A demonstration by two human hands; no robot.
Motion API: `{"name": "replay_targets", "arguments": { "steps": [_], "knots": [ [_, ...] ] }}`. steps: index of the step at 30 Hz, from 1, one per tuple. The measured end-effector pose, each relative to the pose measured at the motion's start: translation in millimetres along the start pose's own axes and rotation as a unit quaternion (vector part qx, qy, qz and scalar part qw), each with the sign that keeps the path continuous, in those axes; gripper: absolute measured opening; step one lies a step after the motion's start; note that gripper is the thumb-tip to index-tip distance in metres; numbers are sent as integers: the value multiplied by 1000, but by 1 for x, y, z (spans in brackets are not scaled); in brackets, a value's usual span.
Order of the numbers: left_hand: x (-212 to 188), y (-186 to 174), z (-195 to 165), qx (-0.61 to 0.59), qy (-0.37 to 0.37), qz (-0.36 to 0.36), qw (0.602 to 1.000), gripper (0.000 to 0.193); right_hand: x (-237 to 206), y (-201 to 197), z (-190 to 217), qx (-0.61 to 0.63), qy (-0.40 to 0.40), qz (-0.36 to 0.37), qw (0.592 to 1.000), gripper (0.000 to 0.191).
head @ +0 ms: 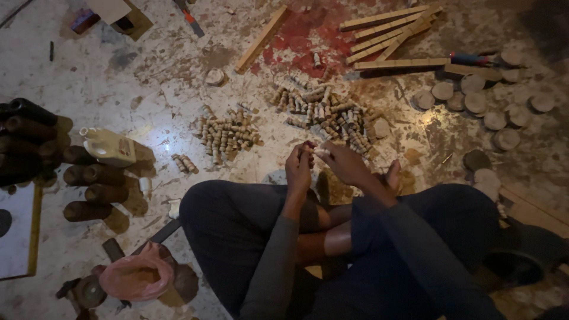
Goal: The person sits cross-legged on the floor and repeatedly picks up small wooden pieces, aligns them, and joins them together by hand. Finished assemblies are placed into a growing pile on the floor.
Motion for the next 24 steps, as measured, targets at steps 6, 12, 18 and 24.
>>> {"name": "replay_targets", "arguments": {
  "steps": [6, 12, 18, 24],
  "knots": [
    [1, 3, 6, 63, 32, -6, 998, 33, 12, 7, -16, 111, 24, 63, 991, 44],
    [2, -3, 11, 64, -5, -60, 996, 27, -18, -8, 18, -66, -205, -151, 965, 27],
    [4, -2, 11, 53, -1, -45, 998, 30, -4, 9, -2, -79, -18, -28, 996, 34],
    [4, -1, 14, 153, 139, -39, 978, 33, 8, 16, -21, 275, 42, 59, 959, 38]
  ]
}}
Point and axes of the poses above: each hand's wrist, its own x-axis towards the middle knuckle, its own y-axis out of the palm, z = x × y, the point moved 1 cm from there along x, towards the middle knuckle, and after that the axes turned 3 degrees about -x, right-handed, at the moved point
